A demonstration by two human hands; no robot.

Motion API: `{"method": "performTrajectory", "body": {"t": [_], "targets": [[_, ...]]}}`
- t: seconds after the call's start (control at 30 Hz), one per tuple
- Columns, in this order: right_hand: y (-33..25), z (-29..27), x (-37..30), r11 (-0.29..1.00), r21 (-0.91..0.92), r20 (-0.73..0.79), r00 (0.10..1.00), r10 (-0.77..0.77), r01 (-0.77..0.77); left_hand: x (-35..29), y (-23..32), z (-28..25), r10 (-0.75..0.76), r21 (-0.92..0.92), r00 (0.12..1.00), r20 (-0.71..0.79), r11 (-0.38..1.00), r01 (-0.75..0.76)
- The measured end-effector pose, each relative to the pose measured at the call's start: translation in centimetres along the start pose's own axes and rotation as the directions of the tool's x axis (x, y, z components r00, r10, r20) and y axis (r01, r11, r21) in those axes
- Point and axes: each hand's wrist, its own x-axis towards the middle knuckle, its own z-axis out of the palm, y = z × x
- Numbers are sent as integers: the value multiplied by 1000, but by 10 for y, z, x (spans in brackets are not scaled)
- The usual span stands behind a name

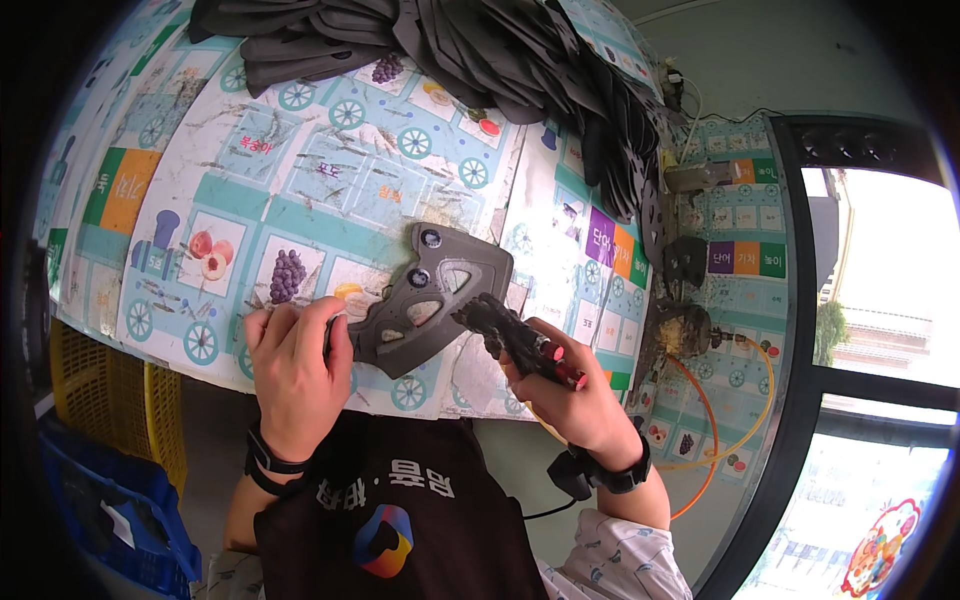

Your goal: Apply glue to shoe upper components using a pneumatic glue gun.

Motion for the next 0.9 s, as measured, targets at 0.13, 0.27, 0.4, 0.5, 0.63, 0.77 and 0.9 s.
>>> {"method": "performTrajectory", "body": {"t": [0.13,0.27,0.4,0.5,0.63,0.77,0.9], "targets": [[-3,6,1,999,17,19,999,-28,28,0,0,0,-1,-3,1000,3,1000,1],[-5,7,3,999,-22,75,996,-37,39,0,0,-1,4,-6,1000,-5,1000,-4],[-10,14,0,998,-19,56,997,-61,62,0,0,-1,3,-14,1000,-11,1000,-3],[-10,17,1,997,-43,103,993,-64,68,-1,0,-2,-1,-15,1000,1,1000,1],[-12,23,0,995,-28,106,990,-96,99,-1,-1,-2,7,-16,1000,1,1000,-7],[-13,22,-2,983,-144,144,985,-94,115,-1,-1,-2,3,-23,1000,6,1000,-2],[-4,26,-5,977,-156,111,985,-130,146,-2,-2,-2,6,-20,1000,1,1000,-6]]}}
